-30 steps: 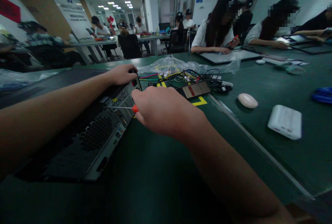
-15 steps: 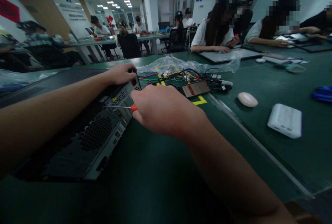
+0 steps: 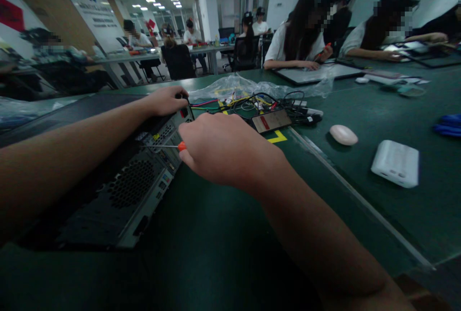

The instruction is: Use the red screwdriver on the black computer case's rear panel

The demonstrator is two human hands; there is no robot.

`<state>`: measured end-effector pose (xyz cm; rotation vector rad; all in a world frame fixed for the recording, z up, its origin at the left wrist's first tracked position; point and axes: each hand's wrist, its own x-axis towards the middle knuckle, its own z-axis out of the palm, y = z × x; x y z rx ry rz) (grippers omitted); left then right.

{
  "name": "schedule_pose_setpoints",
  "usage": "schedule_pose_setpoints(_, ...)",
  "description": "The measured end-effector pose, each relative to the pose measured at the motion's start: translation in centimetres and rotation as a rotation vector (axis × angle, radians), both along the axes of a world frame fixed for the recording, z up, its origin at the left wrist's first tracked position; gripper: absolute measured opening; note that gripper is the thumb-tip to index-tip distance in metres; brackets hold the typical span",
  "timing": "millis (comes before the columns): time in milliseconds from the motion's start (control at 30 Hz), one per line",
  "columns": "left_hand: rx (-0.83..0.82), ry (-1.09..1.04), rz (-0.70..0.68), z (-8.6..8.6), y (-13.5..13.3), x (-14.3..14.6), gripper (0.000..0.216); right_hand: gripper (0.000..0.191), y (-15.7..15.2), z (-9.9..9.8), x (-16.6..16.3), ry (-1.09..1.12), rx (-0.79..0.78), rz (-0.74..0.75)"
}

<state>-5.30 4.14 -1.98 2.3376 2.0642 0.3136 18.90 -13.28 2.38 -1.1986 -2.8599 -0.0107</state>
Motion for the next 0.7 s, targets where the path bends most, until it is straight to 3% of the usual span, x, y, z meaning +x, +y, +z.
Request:
schedule_pose_setpoints(200, -0.003, 0.011, 0.007, -0.04, 0.16, -0.12, 0.06, 0.043, 0.05, -0.14, -0.1, 0.028, -0.002, 0.017)
schedule_pose_setpoints(367, -0.013, 0.019, 0.013, 0.04, 0.29, -0.11, 0.061, 0.037, 0.0, -0.16, -0.04, 0.083, 0.059, 0.023)
schedule_pose_setpoints(700, -0.037, 0.022, 0.035, 0.35, 0.03, 0.18, 0.065, 0.041, 0.11, -0.12, 0.05, 0.107, 0.092, 0.029)
